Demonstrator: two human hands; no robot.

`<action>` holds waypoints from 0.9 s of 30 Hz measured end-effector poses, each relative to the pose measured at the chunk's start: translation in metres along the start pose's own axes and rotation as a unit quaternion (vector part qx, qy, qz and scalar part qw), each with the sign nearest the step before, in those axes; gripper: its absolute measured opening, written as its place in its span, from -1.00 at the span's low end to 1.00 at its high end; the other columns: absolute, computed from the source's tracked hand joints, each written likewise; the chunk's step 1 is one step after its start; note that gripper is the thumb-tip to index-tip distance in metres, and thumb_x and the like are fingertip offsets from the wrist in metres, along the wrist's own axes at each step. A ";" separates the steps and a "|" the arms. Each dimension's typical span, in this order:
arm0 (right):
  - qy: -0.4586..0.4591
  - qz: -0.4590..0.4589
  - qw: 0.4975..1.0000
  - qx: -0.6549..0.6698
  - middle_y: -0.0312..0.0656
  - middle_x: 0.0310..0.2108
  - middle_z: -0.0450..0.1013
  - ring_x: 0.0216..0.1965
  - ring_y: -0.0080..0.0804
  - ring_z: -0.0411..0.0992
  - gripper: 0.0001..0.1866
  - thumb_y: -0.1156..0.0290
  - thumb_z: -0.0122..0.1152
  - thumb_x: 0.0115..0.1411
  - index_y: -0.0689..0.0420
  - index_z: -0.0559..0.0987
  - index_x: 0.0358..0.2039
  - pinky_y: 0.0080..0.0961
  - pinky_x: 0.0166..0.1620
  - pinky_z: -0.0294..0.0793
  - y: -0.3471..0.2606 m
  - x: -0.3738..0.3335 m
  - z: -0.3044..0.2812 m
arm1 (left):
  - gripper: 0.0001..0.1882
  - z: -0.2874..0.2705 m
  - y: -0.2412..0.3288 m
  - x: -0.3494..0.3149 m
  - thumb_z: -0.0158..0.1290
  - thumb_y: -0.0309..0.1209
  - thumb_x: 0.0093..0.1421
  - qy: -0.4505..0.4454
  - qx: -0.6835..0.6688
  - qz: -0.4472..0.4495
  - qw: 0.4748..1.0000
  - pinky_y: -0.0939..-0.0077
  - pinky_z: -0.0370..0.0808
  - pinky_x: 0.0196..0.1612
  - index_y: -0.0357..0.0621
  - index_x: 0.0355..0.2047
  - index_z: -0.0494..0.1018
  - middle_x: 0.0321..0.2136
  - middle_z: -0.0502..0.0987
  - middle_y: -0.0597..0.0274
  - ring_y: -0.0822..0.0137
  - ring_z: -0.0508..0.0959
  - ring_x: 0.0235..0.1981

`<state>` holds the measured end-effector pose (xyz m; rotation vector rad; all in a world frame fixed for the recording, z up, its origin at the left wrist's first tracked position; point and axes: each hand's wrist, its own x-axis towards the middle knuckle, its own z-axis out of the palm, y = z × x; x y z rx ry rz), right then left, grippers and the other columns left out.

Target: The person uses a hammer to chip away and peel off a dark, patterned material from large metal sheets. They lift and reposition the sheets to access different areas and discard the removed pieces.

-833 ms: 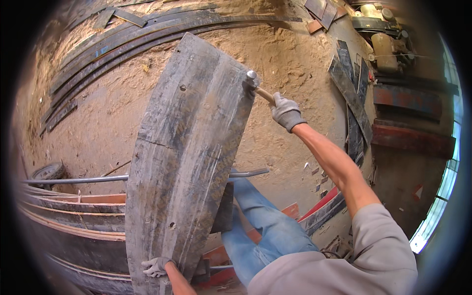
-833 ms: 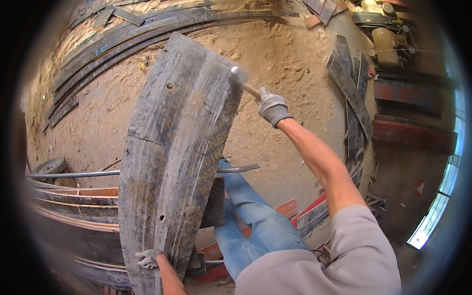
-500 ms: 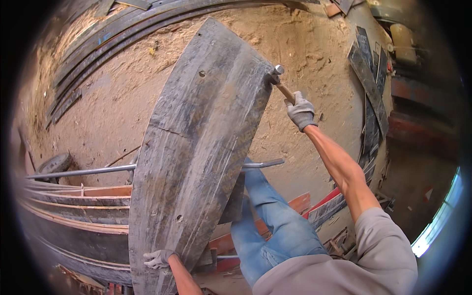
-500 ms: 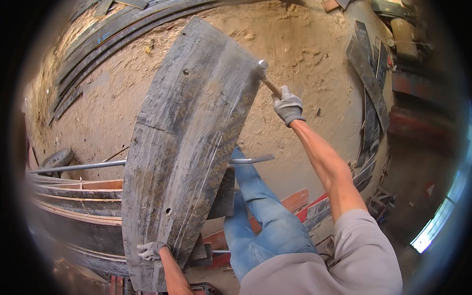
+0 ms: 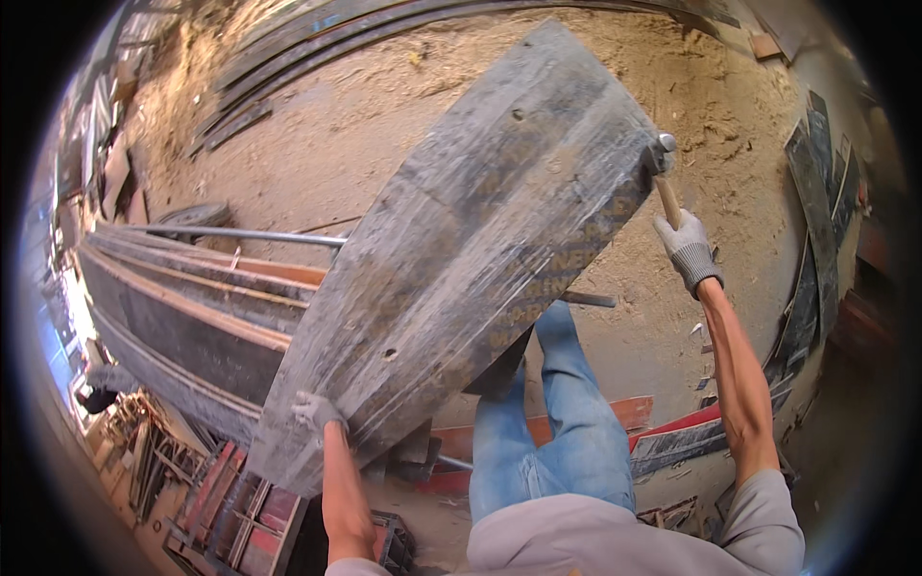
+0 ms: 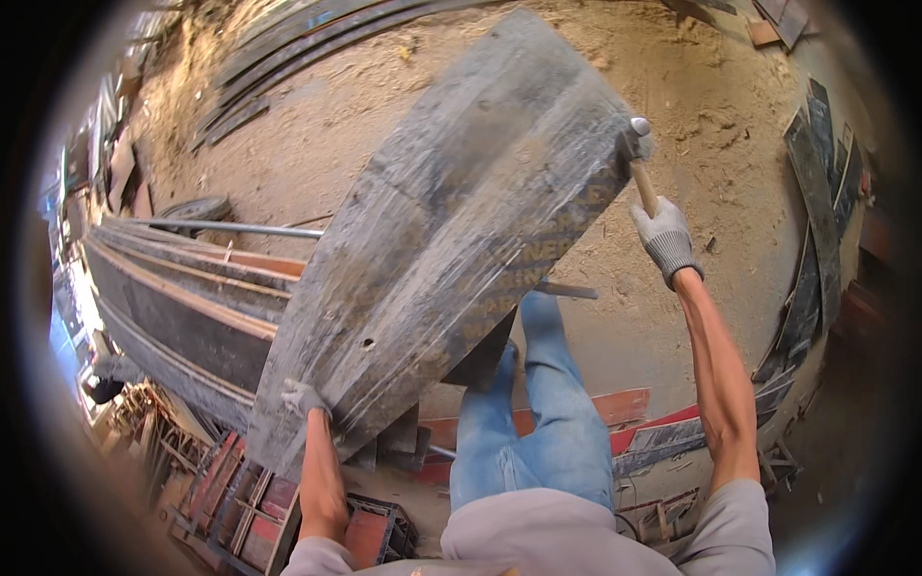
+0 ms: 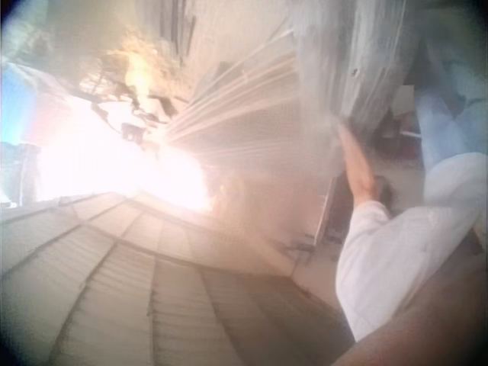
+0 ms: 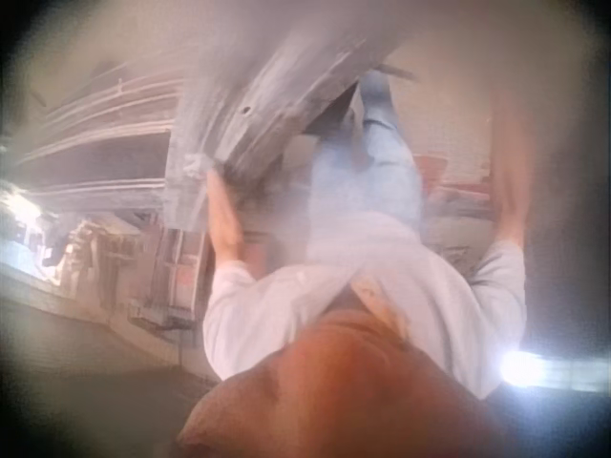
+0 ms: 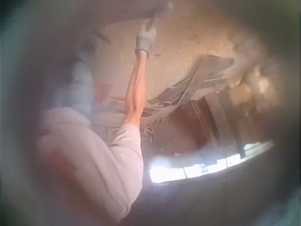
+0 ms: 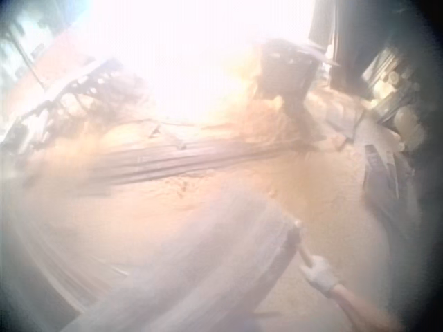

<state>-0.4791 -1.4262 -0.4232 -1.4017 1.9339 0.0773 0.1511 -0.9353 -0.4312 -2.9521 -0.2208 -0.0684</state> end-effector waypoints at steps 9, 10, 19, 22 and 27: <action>0.132 -0.003 0.989 -0.060 0.13 -0.42 0.59 -0.35 0.06 0.59 -0.53 -0.02 0.28 0.22 0.22 0.67 -0.28 -0.07 -0.27 0.47 0.035 -0.026 0.051 | -0.11 0.012 0.145 -0.081 -0.19 0.33 0.37 0.171 -0.012 0.038 0.984 -0.54 0.16 0.22 -0.01 0.47 0.08 0.40 0.15 -0.15 -0.31 0.20 0.37; 0.112 0.010 0.993 -0.031 0.15 -0.40 0.60 -0.32 0.08 0.60 -0.52 -0.03 0.27 0.23 0.22 0.67 -0.26 -0.07 -0.26 0.49 0.042 -0.027 0.054 | -0.12 0.017 0.149 -0.081 -0.17 0.34 0.36 0.197 0.006 0.031 0.980 -0.53 0.18 0.21 -0.01 0.45 0.12 0.38 0.18 -0.15 -0.32 0.22 0.34; 0.177 0.065 0.980 0.065 0.11 -0.37 0.61 -0.26 0.01 0.63 -0.61 0.08 0.36 0.24 0.20 0.63 -0.23 -0.15 -0.19 0.56 0.110 -0.031 0.146 | -0.16 0.028 0.138 -0.060 -0.27 0.32 0.40 0.189 0.026 0.064 0.980 -0.50 0.20 0.22 0.05 0.48 0.09 0.37 0.19 -0.13 -0.26 0.27 0.33; 0.183 0.086 0.978 0.053 0.07 -0.38 0.61 -0.30 -0.04 0.63 -0.60 0.08 0.39 0.23 0.19 0.60 -0.19 -0.17 -0.20 0.57 0.125 -0.030 0.161 | -0.16 0.020 0.142 -0.059 -0.28 0.32 0.40 0.170 0.055 0.049 0.983 -0.49 0.23 0.20 0.07 0.48 0.10 0.36 0.21 -0.10 -0.26 0.28 0.31; 0.151 0.020 0.985 0.084 -0.01 -0.39 0.63 -0.38 -0.16 0.63 -0.61 0.12 0.42 0.20 0.15 0.58 -0.14 -0.24 -0.28 0.61 0.103 -0.022 0.091 | -0.19 0.008 0.145 -0.057 -0.25 0.29 0.37 0.124 0.095 0.039 0.987 -0.37 0.30 0.17 0.02 0.42 0.16 0.32 0.26 -0.11 -0.27 0.31 0.27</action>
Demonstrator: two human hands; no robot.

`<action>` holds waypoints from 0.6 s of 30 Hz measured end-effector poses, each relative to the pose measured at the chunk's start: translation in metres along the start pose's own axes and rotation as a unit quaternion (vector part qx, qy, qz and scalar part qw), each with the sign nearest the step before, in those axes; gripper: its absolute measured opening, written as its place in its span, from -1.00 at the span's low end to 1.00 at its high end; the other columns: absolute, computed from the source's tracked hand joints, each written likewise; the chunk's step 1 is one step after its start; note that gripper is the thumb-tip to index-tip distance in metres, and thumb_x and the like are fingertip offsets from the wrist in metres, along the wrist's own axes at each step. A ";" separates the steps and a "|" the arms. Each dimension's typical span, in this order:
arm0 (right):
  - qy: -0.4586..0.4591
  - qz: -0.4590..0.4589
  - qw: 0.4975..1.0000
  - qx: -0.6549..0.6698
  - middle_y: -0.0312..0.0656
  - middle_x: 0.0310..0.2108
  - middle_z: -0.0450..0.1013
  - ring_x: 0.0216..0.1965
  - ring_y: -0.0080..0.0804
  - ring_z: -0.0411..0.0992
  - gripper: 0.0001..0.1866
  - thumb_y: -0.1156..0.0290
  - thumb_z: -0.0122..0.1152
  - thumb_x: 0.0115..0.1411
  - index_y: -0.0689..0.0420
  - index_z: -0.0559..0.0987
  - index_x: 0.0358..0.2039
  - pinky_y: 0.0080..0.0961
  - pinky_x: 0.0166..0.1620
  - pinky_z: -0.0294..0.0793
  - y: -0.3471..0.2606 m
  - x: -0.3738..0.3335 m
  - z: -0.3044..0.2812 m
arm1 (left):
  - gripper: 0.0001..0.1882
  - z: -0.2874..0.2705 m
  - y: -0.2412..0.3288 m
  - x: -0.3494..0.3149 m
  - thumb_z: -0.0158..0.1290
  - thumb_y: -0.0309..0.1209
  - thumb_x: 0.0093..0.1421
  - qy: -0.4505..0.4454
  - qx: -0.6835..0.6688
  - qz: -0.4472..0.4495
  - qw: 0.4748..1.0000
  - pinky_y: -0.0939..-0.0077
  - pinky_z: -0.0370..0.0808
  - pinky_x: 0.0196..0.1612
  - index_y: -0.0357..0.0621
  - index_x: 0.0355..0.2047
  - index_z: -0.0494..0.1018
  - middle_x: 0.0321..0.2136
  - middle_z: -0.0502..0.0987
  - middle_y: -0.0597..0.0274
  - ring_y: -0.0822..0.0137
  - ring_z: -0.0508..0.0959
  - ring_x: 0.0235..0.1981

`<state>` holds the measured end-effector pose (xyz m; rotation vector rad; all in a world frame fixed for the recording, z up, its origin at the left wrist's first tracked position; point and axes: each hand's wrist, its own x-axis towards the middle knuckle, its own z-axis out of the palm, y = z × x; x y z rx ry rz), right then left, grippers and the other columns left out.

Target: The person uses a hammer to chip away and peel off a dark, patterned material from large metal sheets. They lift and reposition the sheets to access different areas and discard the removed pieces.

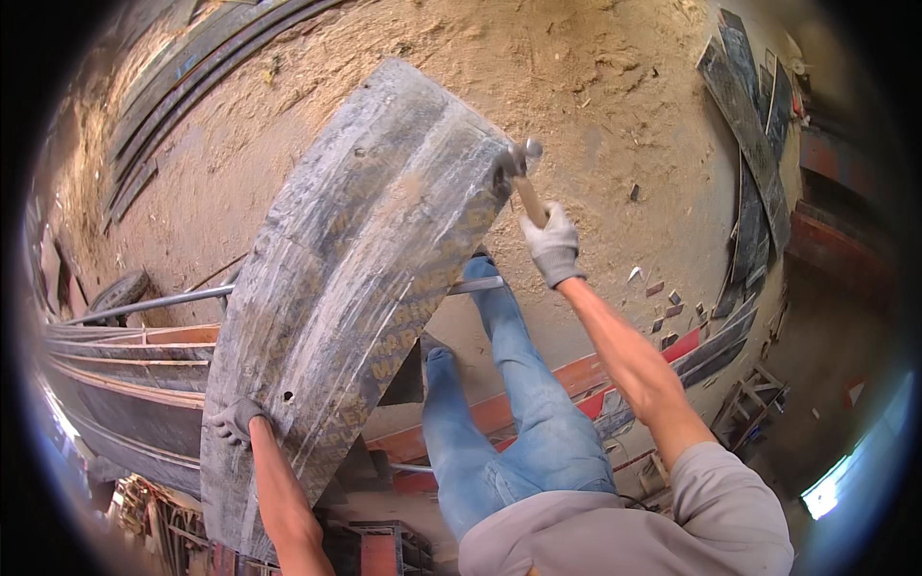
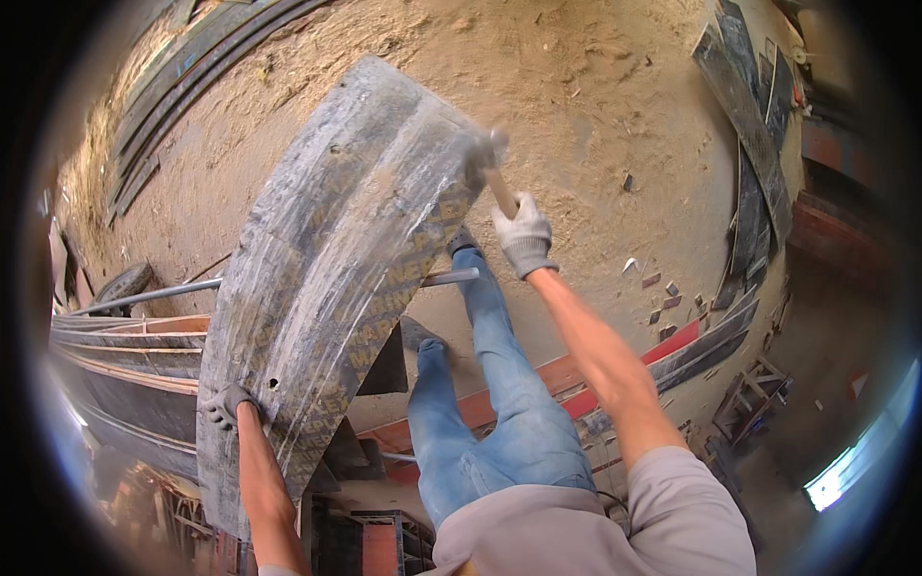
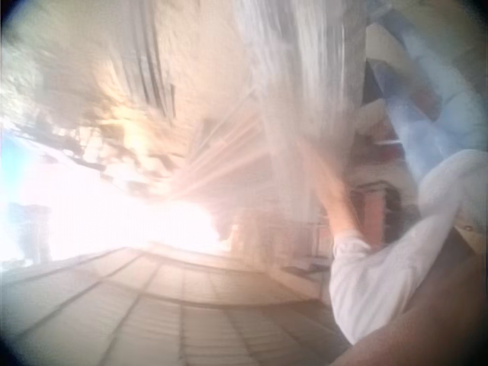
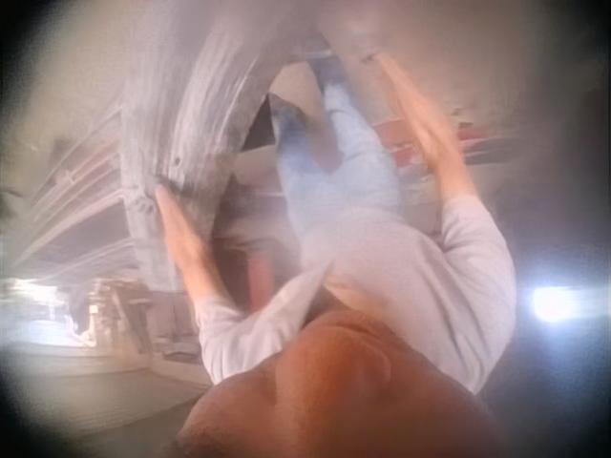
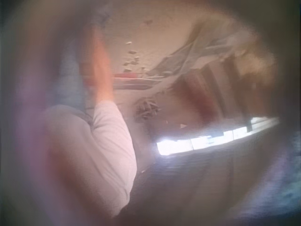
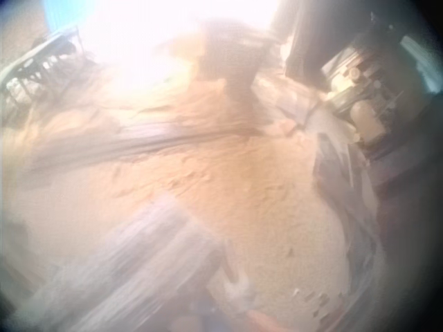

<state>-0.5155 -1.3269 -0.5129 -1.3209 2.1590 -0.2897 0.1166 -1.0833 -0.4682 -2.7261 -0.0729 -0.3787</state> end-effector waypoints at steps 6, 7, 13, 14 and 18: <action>-0.267 0.146 0.908 0.287 -0.38 -0.60 0.38 -0.60 -0.63 0.41 -0.65 0.10 0.25 0.40 0.15 0.52 -0.11 -0.57 -0.56 0.44 -0.048 0.017 -0.109 | -0.21 -0.005 -0.006 -0.005 -0.13 0.19 0.34 -0.051 -0.037 0.017 0.998 -0.19 0.38 0.18 -0.02 0.41 0.15 0.31 0.25 -0.23 -0.33 0.31 0.26; -0.227 0.118 0.938 0.236 -0.39 -0.59 0.38 -0.61 -0.65 0.40 -0.65 0.10 0.24 0.41 0.15 0.52 -0.11 -0.60 -0.57 0.42 -0.054 0.013 -0.119 | -0.20 -0.004 -0.006 -0.005 -0.13 0.20 0.33 -0.053 -0.051 0.017 0.997 -0.19 0.38 0.18 -0.02 0.41 0.14 0.31 0.24 -0.23 -0.33 0.31 0.26; -0.215 0.149 0.906 0.332 -0.38 -0.54 0.43 -0.60 -0.68 0.40 -0.66 0.09 0.09 0.49 0.14 0.53 -0.07 -0.64 -0.56 0.42 -0.089 -0.020 -0.162 | -0.17 0.011 -0.009 0.000 -0.17 0.28 0.34 -0.023 -0.082 -0.005 0.996 -0.32 0.34 0.16 0.09 0.46 0.11 0.34 0.23 -0.13 -0.27 0.31 0.26; -0.213 0.127 0.950 0.190 -0.33 -0.55 0.44 -0.61 -0.60 0.41 -0.60 0.03 0.04 0.50 0.16 0.53 -0.07 -0.59 -0.56 0.42 -0.094 -0.019 -0.163 | -0.17 0.013 -0.009 -0.001 -0.17 0.28 0.34 -0.026 -0.084 -0.004 0.996 -0.32 0.34 0.16 0.09 0.46 0.11 0.34 0.23 -0.13 -0.27 0.31 0.26; -0.198 -0.136 0.970 0.040 -0.25 -0.61 0.39 -0.67 -0.41 0.41 -0.45 -0.10 -0.11 0.51 0.20 0.49 -0.17 -0.40 -0.58 0.42 -0.100 -0.010 -0.155 | -0.16 0.013 -0.008 0.001 -0.16 0.28 0.34 -0.024 -0.093 -0.001 0.995 -0.32 0.33 0.16 0.09 0.46 0.11 0.34 0.23 -0.13 -0.27 0.31 0.26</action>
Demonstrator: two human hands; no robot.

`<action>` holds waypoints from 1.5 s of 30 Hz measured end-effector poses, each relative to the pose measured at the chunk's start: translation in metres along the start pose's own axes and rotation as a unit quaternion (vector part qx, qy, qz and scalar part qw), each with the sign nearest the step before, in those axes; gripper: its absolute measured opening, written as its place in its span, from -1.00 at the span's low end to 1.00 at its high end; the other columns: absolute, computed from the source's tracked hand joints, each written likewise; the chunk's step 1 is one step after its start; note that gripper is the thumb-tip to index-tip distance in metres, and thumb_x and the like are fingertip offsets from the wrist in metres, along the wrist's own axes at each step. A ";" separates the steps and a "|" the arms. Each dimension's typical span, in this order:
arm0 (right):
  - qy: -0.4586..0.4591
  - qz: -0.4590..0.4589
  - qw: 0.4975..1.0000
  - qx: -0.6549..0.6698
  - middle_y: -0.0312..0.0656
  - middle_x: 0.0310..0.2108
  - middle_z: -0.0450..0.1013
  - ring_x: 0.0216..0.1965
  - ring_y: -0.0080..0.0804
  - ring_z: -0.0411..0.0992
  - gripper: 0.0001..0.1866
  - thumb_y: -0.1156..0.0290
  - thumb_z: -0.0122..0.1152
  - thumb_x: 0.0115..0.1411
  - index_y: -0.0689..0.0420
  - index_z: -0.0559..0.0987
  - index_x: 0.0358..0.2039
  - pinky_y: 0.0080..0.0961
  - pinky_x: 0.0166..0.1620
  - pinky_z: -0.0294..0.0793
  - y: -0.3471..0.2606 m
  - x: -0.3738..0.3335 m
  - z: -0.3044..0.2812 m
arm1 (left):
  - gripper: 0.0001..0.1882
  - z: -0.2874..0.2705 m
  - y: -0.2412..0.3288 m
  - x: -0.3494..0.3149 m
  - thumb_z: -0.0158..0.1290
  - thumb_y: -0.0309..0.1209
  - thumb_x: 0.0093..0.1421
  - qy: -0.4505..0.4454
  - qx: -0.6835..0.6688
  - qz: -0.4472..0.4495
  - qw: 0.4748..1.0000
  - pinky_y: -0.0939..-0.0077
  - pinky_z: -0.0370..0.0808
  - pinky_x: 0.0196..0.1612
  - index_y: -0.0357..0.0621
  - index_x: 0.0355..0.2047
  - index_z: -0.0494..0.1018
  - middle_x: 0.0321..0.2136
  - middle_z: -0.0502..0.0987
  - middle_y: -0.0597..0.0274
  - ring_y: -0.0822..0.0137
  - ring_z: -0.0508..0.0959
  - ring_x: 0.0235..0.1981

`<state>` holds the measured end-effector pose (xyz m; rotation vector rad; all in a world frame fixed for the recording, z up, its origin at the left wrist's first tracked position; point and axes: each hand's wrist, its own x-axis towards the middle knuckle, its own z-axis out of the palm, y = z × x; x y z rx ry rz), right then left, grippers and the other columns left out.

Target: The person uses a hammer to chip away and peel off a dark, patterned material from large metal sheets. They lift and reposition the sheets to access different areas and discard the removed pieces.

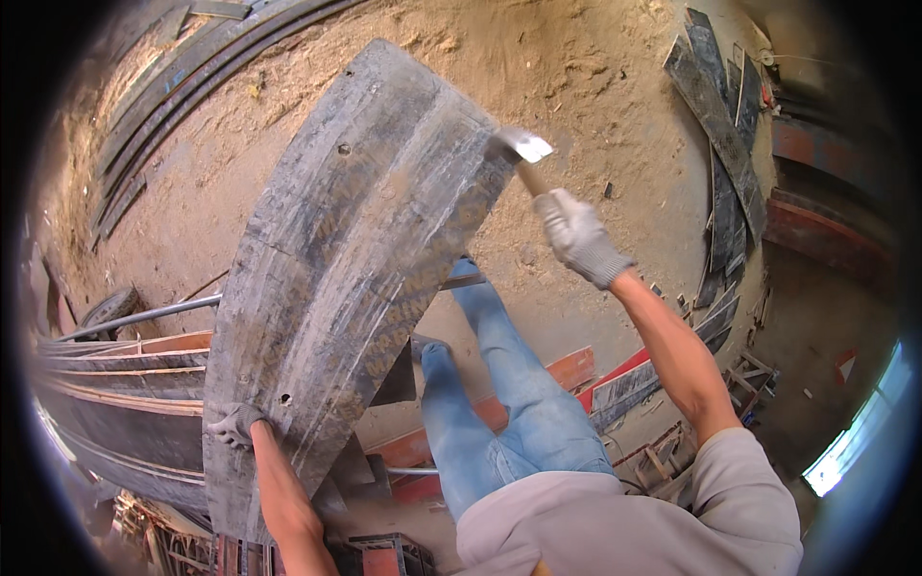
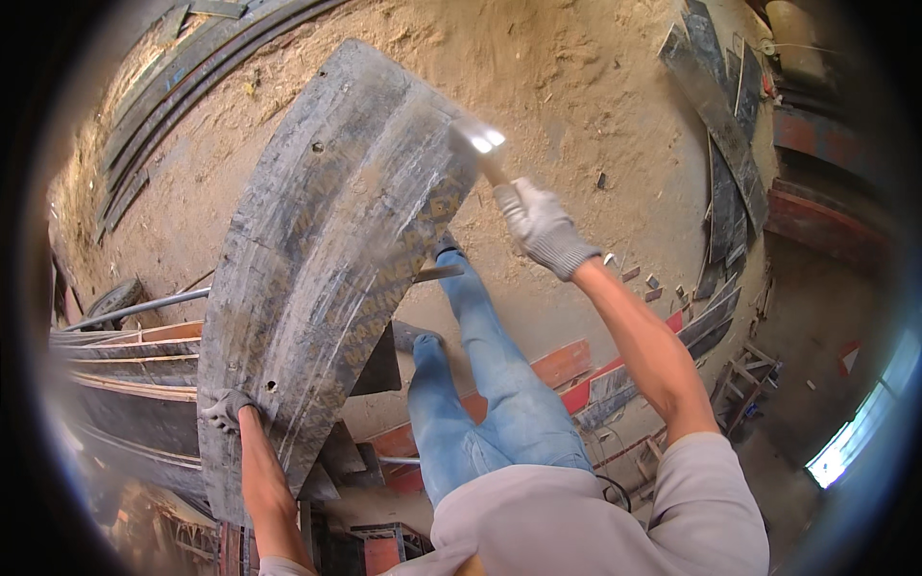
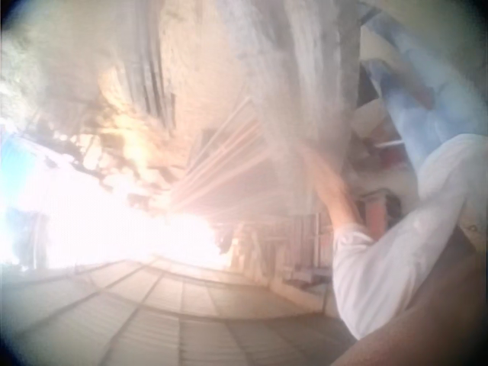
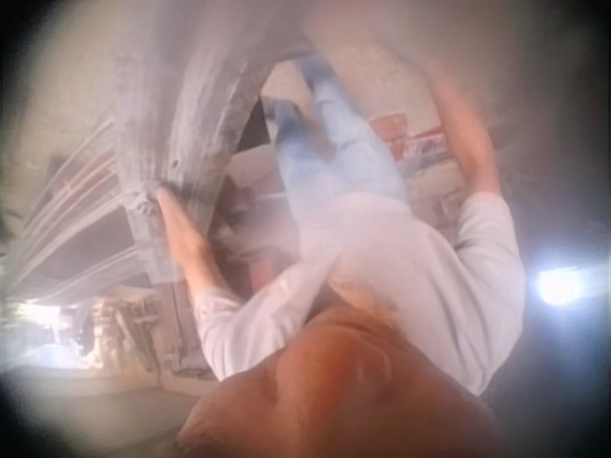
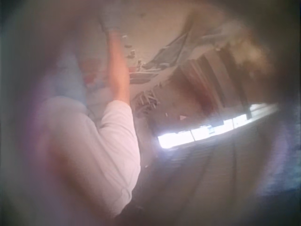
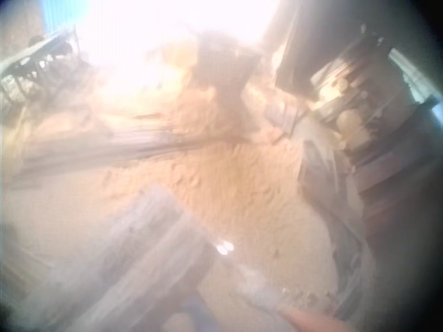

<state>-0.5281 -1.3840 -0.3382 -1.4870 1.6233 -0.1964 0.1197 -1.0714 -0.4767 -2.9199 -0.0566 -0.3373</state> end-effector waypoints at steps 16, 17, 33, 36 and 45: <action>0.018 0.096 0.985 -0.144 0.07 -0.51 0.51 -0.44 0.01 0.58 -0.48 -0.13 -0.07 0.49 0.14 0.48 -0.16 -0.06 -0.34 0.50 0.064 -0.023 0.033 | -0.13 0.003 -0.004 0.008 -0.14 0.29 0.31 -0.005 0.023 -0.018 1.000 -0.34 0.33 0.14 0.09 0.47 0.09 0.34 0.22 -0.12 -0.26 0.31 0.25; 0.021 0.059 0.994 -0.094 0.07 -0.51 0.51 -0.44 0.01 0.58 -0.48 -0.12 -0.08 0.49 0.15 0.48 -0.16 -0.06 -0.34 0.50 0.069 -0.024 0.037 | -0.13 0.004 -0.004 0.007 -0.14 0.29 0.31 -0.004 0.029 -0.011 1.000 -0.34 0.33 0.14 0.09 0.47 0.09 0.34 0.22 -0.12 -0.26 0.31 0.24; -0.150 0.206 0.938 0.237 -0.43 -0.66 0.24 -0.74 -0.65 0.20 -0.52 -0.11 -0.06 0.51 0.07 0.54 -0.13 -0.56 -0.71 0.24 -0.030 -0.176 0.131 | -0.08 -0.024 -0.016 -0.028 -0.06 0.33 0.33 0.021 -0.052 0.062 0.996 -0.32 0.21 0.29 -0.19 0.39 0.17 0.36 0.18 -0.23 -0.26 0.14 0.40; -0.128 0.236 0.917 0.295 -0.39 -0.65 0.27 -0.77 -0.61 0.22 -0.41 -0.18 -0.10 0.50 0.20 0.49 -0.13 -0.55 -0.76 0.25 -0.057 -0.200 0.155 | -0.19 -0.059 -0.075 -0.052 0.10 0.06 0.38 -0.031 -0.359 0.098 0.928 0.03 0.33 0.30 -0.32 0.38 0.19 0.33 0.24 -0.28 -0.15 0.31 0.35; -0.129 0.238 0.951 0.146 -0.40 -0.69 0.23 -0.79 -0.59 0.21 -0.47 -0.14 -0.11 0.51 0.13 0.44 -0.25 -0.51 -0.75 0.24 -0.090 -0.209 0.194 | -0.40 -0.087 -0.187 -0.227 0.07 -0.19 0.38 -0.521 -0.518 -0.491 0.469 0.01 0.29 0.36 -0.11 0.37 0.31 0.11 0.48 0.09 0.11 0.46 0.19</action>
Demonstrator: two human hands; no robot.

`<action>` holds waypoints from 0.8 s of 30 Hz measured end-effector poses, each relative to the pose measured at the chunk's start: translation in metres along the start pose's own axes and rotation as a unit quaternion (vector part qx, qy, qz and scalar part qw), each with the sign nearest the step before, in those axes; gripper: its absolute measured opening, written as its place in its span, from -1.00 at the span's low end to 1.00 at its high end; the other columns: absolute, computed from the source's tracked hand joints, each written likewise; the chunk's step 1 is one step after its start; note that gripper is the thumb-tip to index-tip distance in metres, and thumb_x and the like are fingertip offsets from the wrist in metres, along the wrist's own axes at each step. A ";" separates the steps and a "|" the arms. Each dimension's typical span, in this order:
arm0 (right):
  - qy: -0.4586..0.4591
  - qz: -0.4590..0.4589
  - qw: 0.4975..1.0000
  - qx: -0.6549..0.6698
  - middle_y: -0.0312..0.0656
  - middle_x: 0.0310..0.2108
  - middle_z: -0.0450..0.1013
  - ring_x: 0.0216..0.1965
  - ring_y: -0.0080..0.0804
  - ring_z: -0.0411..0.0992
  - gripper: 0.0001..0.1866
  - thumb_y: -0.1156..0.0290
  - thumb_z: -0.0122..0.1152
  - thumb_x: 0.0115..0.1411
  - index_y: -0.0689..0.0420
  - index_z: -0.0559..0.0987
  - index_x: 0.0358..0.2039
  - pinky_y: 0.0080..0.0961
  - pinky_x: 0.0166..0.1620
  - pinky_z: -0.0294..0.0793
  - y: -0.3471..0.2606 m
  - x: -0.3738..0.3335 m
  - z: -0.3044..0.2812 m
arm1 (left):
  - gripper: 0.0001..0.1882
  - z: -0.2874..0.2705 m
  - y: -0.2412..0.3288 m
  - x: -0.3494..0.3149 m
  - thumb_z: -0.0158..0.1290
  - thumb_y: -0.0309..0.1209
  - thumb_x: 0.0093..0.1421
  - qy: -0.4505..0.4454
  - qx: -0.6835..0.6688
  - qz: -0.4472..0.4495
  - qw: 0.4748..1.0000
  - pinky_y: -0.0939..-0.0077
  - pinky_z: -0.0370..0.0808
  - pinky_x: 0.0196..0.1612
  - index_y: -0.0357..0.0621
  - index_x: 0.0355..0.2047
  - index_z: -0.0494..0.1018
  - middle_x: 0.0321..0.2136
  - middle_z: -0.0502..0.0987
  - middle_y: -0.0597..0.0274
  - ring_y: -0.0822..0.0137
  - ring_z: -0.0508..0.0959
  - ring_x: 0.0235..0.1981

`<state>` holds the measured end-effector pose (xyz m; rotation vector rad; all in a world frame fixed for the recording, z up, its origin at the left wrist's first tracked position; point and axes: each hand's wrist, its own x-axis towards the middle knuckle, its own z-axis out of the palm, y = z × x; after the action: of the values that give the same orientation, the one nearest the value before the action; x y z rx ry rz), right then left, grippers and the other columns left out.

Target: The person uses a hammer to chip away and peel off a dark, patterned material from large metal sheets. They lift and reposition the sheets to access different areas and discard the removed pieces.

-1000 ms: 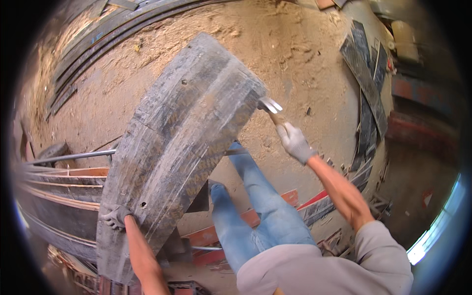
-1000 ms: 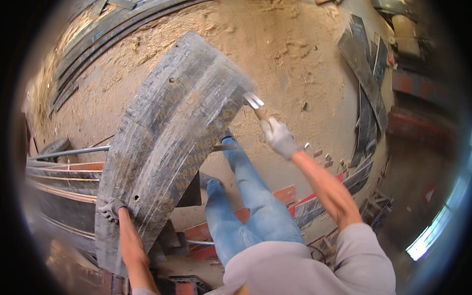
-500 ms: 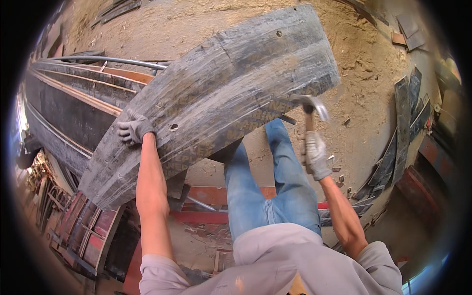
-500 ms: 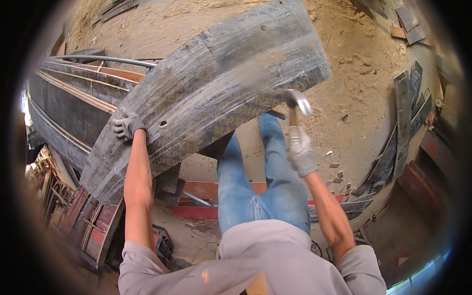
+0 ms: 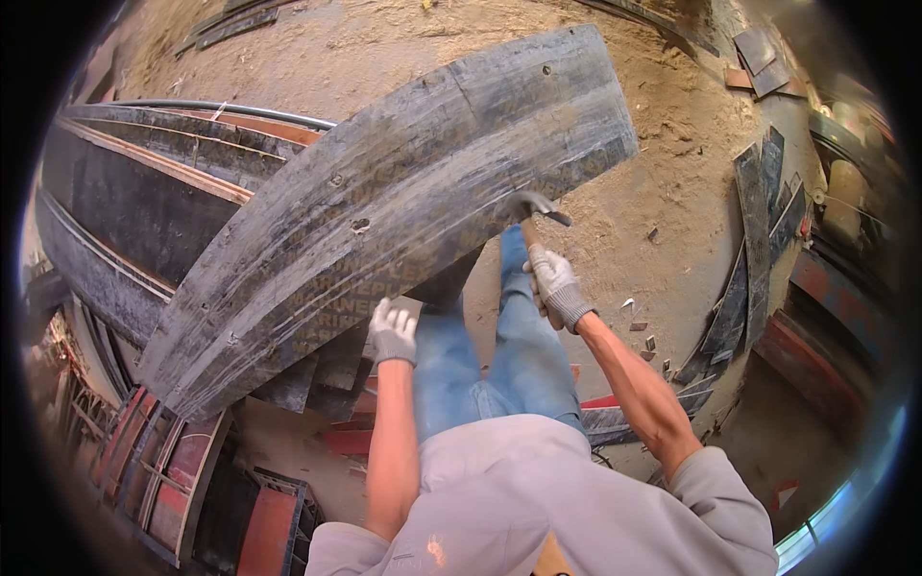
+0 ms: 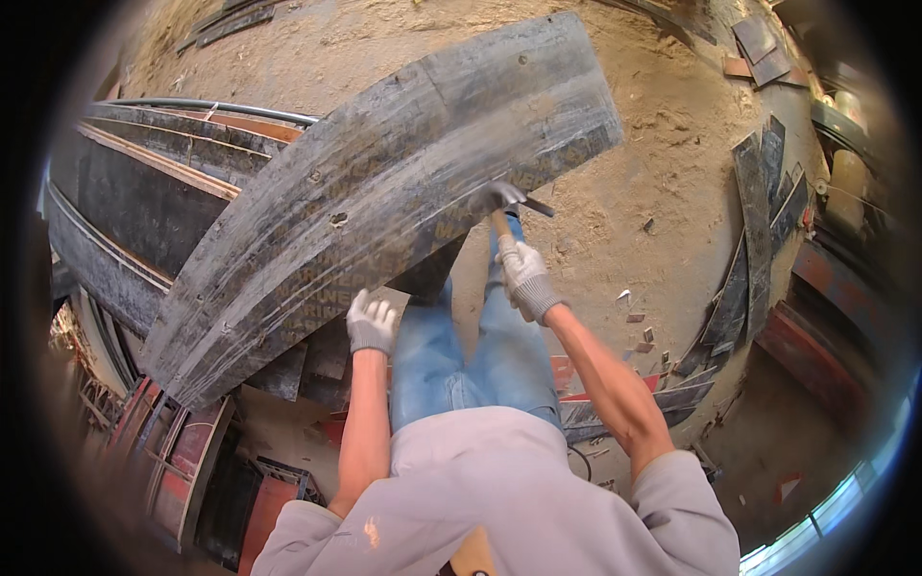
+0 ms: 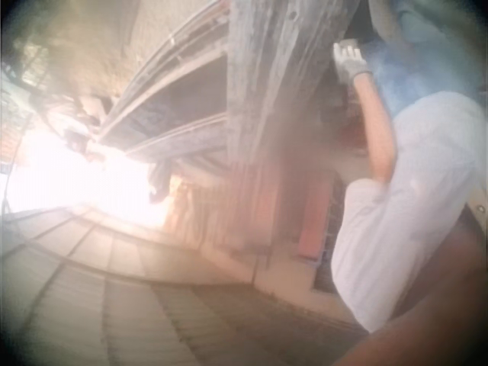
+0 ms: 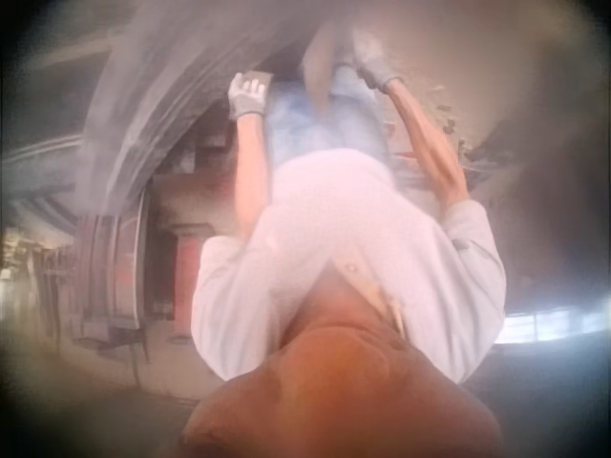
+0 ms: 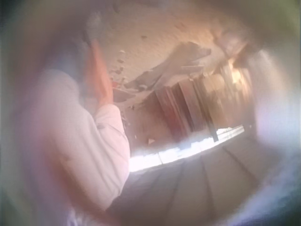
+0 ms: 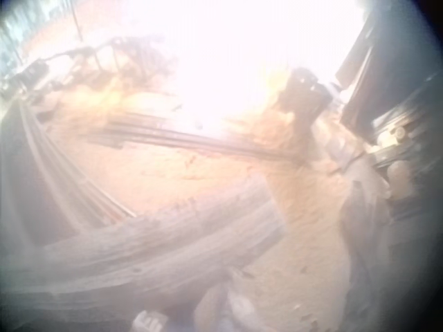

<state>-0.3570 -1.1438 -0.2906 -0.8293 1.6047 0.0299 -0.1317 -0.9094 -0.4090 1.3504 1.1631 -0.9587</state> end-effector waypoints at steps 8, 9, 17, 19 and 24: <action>0.050 -0.102 0.993 0.004 -0.42 -0.67 0.23 -0.73 -0.65 0.20 -0.54 -0.06 -0.04 0.51 0.12 0.50 -0.17 -0.54 -0.70 0.23 0.067 -0.008 0.041 | -0.65 0.050 -0.003 0.020 0.15 -0.46 0.22 0.017 -0.239 -0.113 0.964 -0.16 0.24 0.41 -0.23 0.00 0.42 0.15 0.48 0.04 0.00 0.39 0.28; 0.059 -0.094 0.993 0.048 -0.41 -0.66 0.26 -0.72 -0.65 0.22 -0.57 -0.04 -0.03 0.51 0.11 0.51 -0.19 -0.55 -0.69 0.24 0.074 -0.009 0.047 | -0.65 0.050 -0.001 0.015 0.14 -0.47 0.21 -0.001 -0.234 -0.101 0.967 -0.17 0.25 0.41 -0.23 0.00 0.42 0.12 0.49 0.04 -0.01 0.42 0.26; 0.078 -0.089 0.974 0.191 -0.43 -0.65 0.27 -0.74 -0.67 0.23 -0.54 -0.09 0.01 0.49 0.11 0.48 -0.19 -0.58 -0.70 0.24 0.095 -0.028 0.071 | -0.63 0.061 0.011 -0.017 0.07 -0.53 0.18 0.028 -0.210 -0.114 0.971 -0.18 0.30 0.37 -0.26 0.03 0.42 0.11 0.51 -0.03 -0.05 0.48 0.20; 0.124 -0.080 0.961 0.235 -0.42 -0.64 0.29 -0.74 -0.66 0.23 -0.55 -0.08 0.00 0.49 0.09 0.50 -0.23 -0.54 -0.71 0.23 0.096 -0.027 0.073 | -0.63 0.060 0.013 -0.021 0.07 -0.53 0.18 0.012 -0.199 -0.116 0.973 -0.17 0.31 0.37 -0.27 0.02 0.41 0.10 0.52 -0.03 -0.05 0.49 0.20; 0.155 -0.079 0.982 0.072 -0.28 -0.60 0.40 -0.70 -0.56 0.32 -0.48 -0.10 0.01 0.48 0.14 0.53 -0.32 -0.40 -0.61 0.33 0.104 -0.018 0.075 | -0.64 0.056 0.014 -0.032 0.05 -0.53 0.18 0.018 -0.202 -0.108 0.973 -0.15 0.29 0.40 -0.29 0.02 0.42 0.12 0.52 -0.04 -0.05 0.47 0.22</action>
<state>-0.3470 -1.0230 -0.3367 -0.8764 1.8011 -0.3416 -0.1210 -0.9680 -0.3819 0.9307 1.4639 -0.7941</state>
